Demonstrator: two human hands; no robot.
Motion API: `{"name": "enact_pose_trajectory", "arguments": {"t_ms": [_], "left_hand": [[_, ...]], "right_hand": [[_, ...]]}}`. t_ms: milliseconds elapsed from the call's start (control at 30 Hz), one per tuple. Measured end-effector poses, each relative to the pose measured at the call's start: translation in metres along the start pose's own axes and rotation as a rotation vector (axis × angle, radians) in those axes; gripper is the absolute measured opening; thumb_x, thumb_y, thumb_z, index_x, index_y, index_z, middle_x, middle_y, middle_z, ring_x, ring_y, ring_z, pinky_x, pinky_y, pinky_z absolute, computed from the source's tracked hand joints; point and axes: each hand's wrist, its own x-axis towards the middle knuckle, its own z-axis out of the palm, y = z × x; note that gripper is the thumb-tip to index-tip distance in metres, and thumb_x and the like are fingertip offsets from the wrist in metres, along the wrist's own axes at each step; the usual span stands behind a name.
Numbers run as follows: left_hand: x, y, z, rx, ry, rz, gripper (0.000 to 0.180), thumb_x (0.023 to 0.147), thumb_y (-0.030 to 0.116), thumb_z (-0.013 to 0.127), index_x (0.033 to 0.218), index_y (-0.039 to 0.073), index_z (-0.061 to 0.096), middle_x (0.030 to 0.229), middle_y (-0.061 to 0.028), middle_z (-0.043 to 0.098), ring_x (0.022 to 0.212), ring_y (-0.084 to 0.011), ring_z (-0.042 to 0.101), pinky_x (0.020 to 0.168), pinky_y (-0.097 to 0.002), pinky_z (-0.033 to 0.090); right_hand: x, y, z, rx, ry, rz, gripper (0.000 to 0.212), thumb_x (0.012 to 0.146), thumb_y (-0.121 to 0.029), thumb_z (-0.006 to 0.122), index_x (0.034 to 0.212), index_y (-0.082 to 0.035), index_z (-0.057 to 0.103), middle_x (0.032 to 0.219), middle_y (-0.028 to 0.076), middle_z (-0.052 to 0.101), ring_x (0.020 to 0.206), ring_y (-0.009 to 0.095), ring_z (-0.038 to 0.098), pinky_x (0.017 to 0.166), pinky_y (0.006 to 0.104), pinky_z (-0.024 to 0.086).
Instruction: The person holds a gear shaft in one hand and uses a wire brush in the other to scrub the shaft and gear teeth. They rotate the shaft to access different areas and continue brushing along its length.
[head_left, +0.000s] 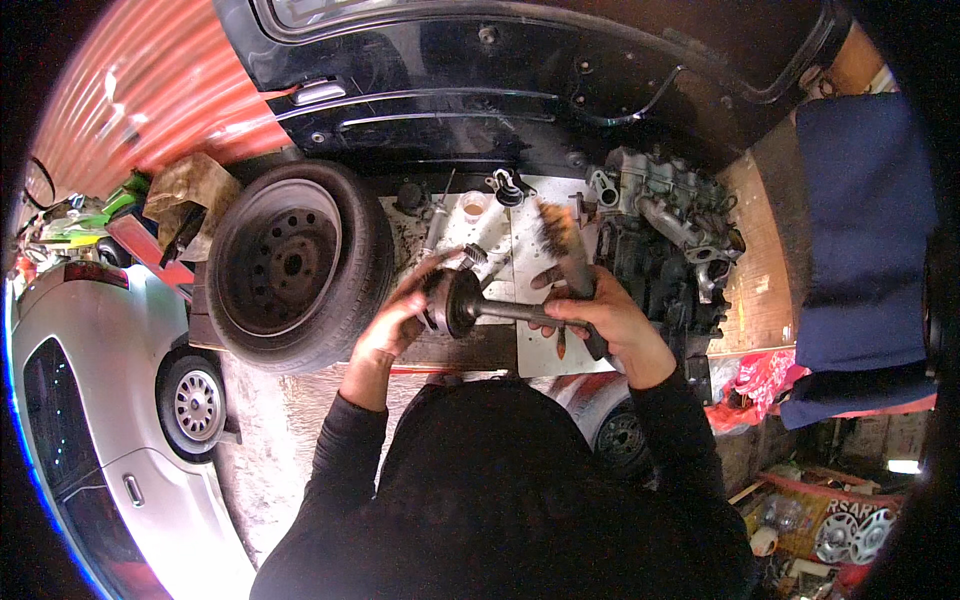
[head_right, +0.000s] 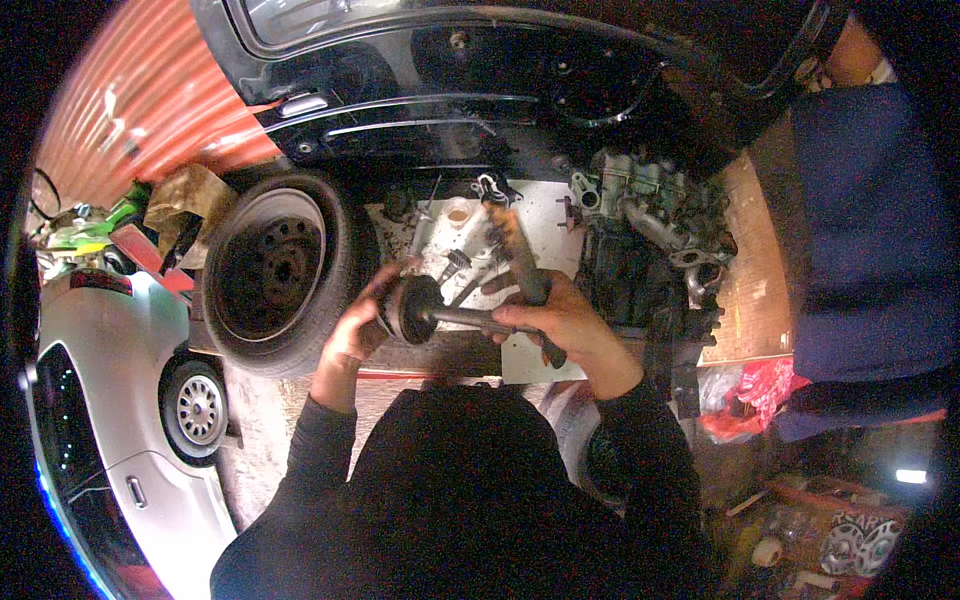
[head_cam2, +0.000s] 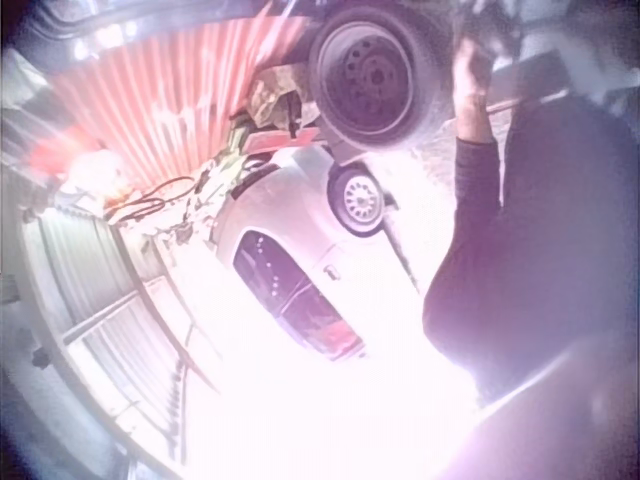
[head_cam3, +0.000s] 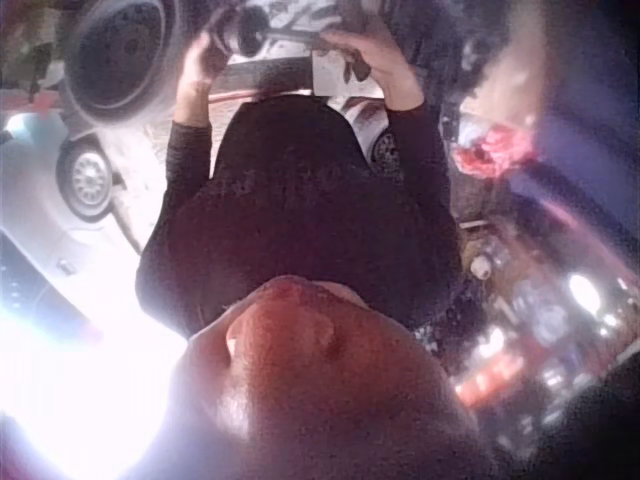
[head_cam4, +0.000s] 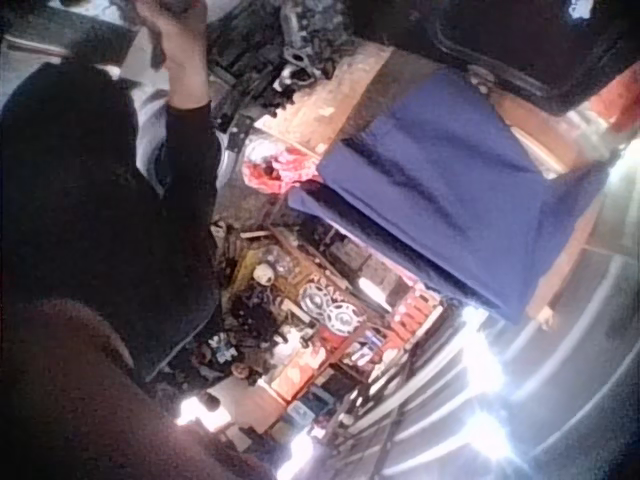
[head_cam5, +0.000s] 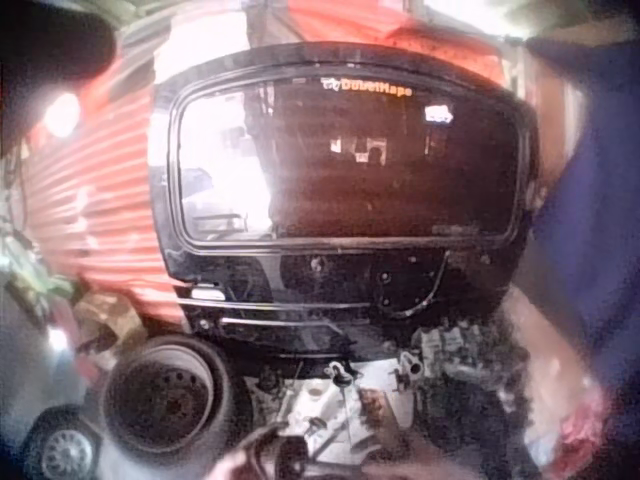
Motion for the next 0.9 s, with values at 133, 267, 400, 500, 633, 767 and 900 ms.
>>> {"name": "enact_pose_trajectory", "arguments": {"t_ms": [133, 267, 400, 500, 633, 767, 900], "left_hand": [[0.003, -0.024, 0.004, 0.261, -0.089, -0.196, 0.108, 0.068, 0.038, 0.09, 0.153, -0.001, 0.035, 0.151, -0.0176, 0.046, 0.14, -0.0311, 0.043, 0.119, -0.0444, 0.031], [0.001, -0.038, -0.001, 0.095, -0.153, -0.335, 0.109, 0.066, 0.038, 0.092, 0.153, 0.001, 0.037, 0.148, -0.0159, 0.049, 0.137, -0.0305, 0.046, 0.119, -0.0431, 0.031], [-0.012, -0.04, 0.012, -0.087, -0.067, -0.399, 0.105, 0.07, 0.041, 0.091, 0.151, 0.001, 0.038, 0.145, -0.0134, 0.052, 0.135, -0.0273, 0.048, 0.117, -0.0418, 0.034], [-0.022, -0.047, 0.021, -0.186, -0.023, -0.342, 0.104, 0.069, 0.045, 0.089, 0.15, 0.001, 0.039, 0.144, -0.0122, 0.051, 0.134, -0.0277, 0.049, 0.114, -0.0423, 0.038], [-0.03, -0.055, 0.026, -0.286, 0.047, -0.211, 0.097, 0.075, 0.044, 0.086, 0.15, 0.004, 0.039, 0.144, -0.0119, 0.05, 0.132, -0.0294, 0.052, 0.109, -0.0455, 0.045], [-0.028, -0.043, 0.036, -0.373, 0.09, -0.167, 0.09, 0.081, 0.043, 0.082, 0.151, 0.009, 0.037, 0.141, -0.0131, 0.052, 0.127, -0.0312, 0.055, 0.101, -0.0507, 0.052], [-0.029, -0.029, 0.044, -0.366, 0.14, -0.13, 0.088, 0.084, 0.05, 0.078, 0.151, 0.012, 0.037, 0.135, -0.0131, 0.056, 0.121, -0.0311, 0.059, 0.091, -0.0468, 0.057]], "right_hand": [[0.02, 0.007, -0.026, -0.131, -0.116, 0.153, 0.036, 0.085, -0.014, 0.075, 0.116, 0.0, 0.065, 0.089, 0.014, 0.076, 0.07, 0.016, 0.072, 0.052, 0.0245, 0.045], [0.044, -0.006, -0.046, -0.266, -0.25, 0.214, 0.032, 0.086, -0.021, 0.074, 0.11, -0.002, 0.068, 0.088, 0.012, 0.077, 0.068, 0.017, 0.072, 0.052, 0.0269, 0.048], [0.063, -0.042, -0.046, -0.533, -0.24, 0.184, 0.036, 0.09, -0.034, 0.071, 0.111, -0.004, 0.069, 0.087, 0.006, 0.075, 0.07, 0.014, 0.069, 0.055, 0.0257, 0.046], [0.057, -0.077, -0.038, -0.763, 0.054, -0.181, 0.051, 0.094, -0.038, 0.07, 0.127, -0.001, 0.061, 0.093, 0.006, 0.073, 0.073, 0.01, 0.066, 0.056, 0.0251, 0.047], [0.005, -0.096, -0.001, -0.581, 0.345, -0.662, 0.059, 0.095, -0.026, 0.063, 0.147, -0.002, 0.047, 0.11, 0.013, 0.073, 0.081, 0.02, 0.069, 0.072, 0.0353, 0.055], [-0.016, -0.036, 0.018, -1.085, 0.231, -0.807, 0.061, 0.087, -0.021, 0.069, 0.146, -0.025, 0.055, 0.093, 0.012, 0.069, 0.068, 0.03, 0.067, 0.066, 0.04, 0.059], [-0.001, -0.005, 0.025, -1.276, 0.233, -0.764, 0.058, 0.087, -0.024, 0.071, 0.141, -0.041, 0.058, 0.078, 0.008, 0.061, 0.057, 0.028, 0.062, 0.053, 0.0393, 0.056]]}}
